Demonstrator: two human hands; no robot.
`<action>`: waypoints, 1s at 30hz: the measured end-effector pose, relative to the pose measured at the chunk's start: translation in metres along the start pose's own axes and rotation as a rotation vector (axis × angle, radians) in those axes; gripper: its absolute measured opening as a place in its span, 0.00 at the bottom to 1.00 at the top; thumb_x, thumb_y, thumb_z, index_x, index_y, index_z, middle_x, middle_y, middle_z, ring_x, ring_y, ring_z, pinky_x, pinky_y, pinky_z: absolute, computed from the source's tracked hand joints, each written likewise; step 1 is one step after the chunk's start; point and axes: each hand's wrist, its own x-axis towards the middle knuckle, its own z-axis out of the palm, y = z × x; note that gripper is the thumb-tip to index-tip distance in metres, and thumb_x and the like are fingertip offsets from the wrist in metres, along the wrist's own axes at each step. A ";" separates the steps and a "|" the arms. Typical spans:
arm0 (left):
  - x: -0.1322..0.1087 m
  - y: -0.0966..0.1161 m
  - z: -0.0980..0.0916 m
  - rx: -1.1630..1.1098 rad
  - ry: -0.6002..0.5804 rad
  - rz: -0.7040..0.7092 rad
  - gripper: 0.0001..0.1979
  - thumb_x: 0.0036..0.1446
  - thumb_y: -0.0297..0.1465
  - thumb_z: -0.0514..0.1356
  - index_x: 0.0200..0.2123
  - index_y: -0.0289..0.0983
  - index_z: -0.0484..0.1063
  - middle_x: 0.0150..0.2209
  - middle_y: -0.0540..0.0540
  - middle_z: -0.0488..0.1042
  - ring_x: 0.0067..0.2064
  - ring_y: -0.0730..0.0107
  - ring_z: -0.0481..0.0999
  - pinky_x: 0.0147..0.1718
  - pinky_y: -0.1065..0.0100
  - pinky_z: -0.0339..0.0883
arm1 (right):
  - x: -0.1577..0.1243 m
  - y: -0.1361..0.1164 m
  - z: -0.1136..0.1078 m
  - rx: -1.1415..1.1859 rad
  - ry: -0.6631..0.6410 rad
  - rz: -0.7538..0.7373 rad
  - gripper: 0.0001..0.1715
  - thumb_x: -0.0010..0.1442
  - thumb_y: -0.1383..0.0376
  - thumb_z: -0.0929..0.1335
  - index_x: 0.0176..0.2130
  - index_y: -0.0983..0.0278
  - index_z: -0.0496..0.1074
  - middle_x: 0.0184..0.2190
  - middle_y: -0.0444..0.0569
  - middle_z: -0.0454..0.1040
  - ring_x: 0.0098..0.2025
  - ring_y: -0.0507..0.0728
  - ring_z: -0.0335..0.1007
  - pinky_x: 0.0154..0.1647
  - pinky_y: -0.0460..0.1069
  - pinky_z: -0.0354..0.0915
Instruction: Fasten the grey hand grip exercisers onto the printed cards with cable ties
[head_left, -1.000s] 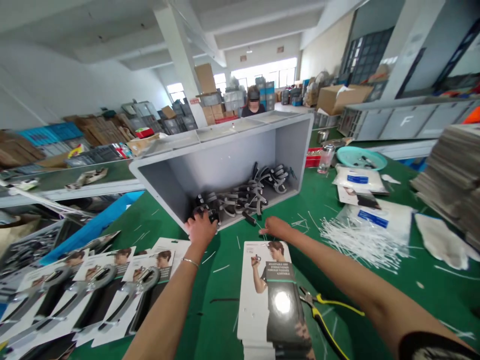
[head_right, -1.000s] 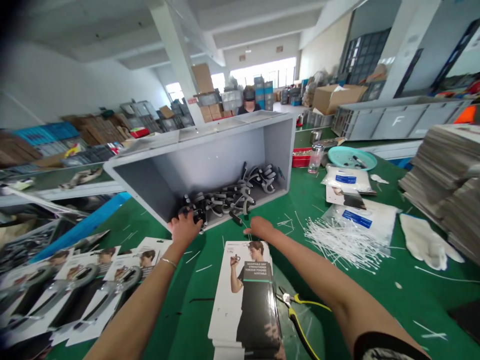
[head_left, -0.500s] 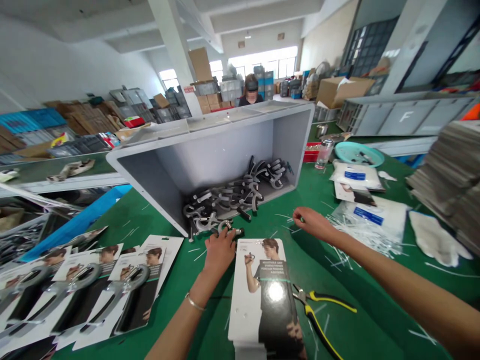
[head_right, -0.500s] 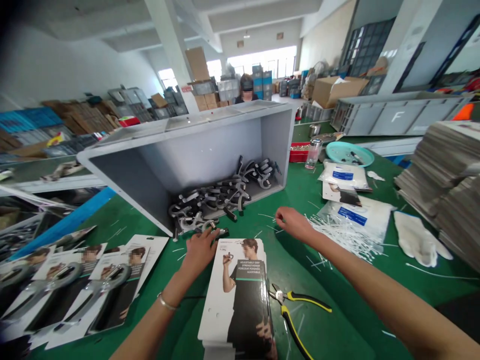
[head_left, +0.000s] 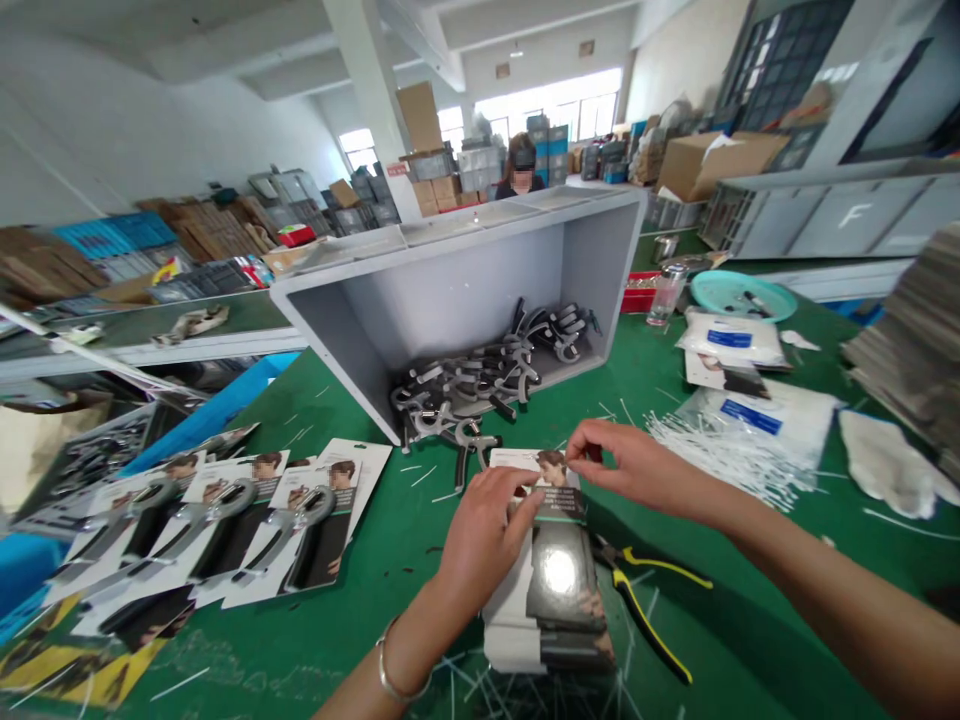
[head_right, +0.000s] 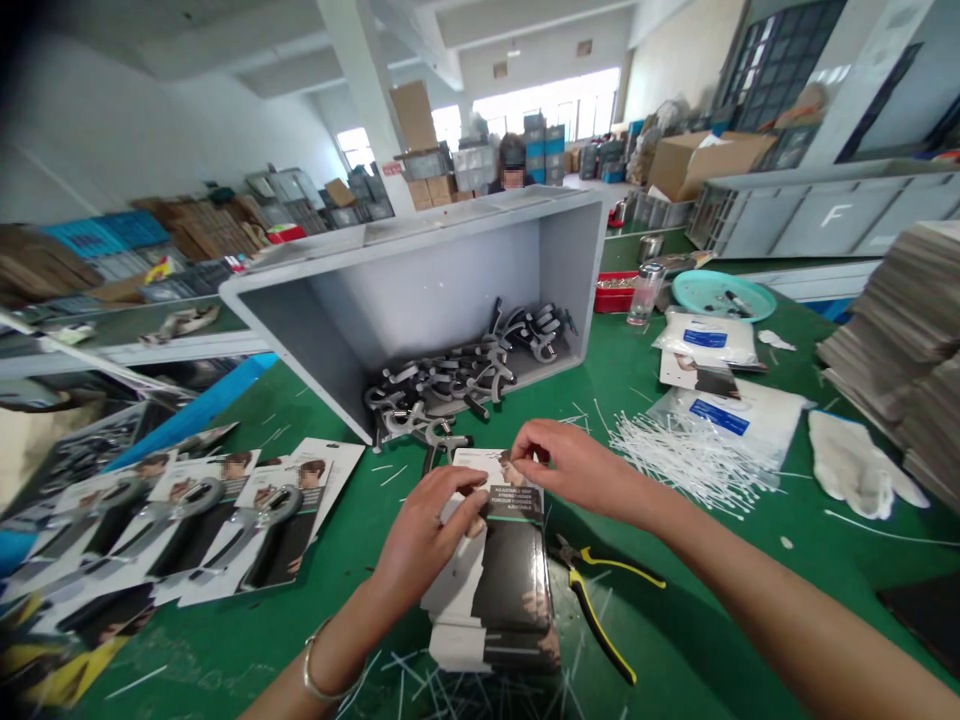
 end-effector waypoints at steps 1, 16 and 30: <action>-0.004 -0.001 -0.001 -0.005 0.003 -0.006 0.10 0.64 0.33 0.57 0.47 0.43 0.74 0.41 0.43 0.78 0.45 0.57 0.75 0.46 0.58 0.63 | 0.001 -0.002 0.002 0.016 -0.007 0.003 0.08 0.64 0.62 0.65 0.36 0.63 0.72 0.33 0.45 0.73 0.33 0.53 0.66 0.36 0.47 0.61; -0.047 -0.006 0.005 -0.395 0.117 -0.372 0.06 0.59 0.35 0.62 0.37 0.40 0.77 0.35 0.47 0.77 0.37 0.65 0.73 0.39 0.67 0.64 | -0.008 -0.010 0.093 0.831 0.088 0.238 0.14 0.59 0.56 0.71 0.32 0.65 0.71 0.29 0.43 0.73 0.27 0.49 0.68 0.32 0.47 0.65; -0.078 -0.076 0.001 -0.696 0.362 -0.778 0.18 0.55 0.38 0.64 0.46 0.36 0.77 0.35 0.48 0.78 0.32 0.70 0.73 0.31 0.72 0.62 | -0.002 -0.003 0.101 0.898 0.383 0.287 0.10 0.63 0.57 0.69 0.40 0.61 0.69 0.32 0.46 0.78 0.31 0.55 0.77 0.36 0.51 0.74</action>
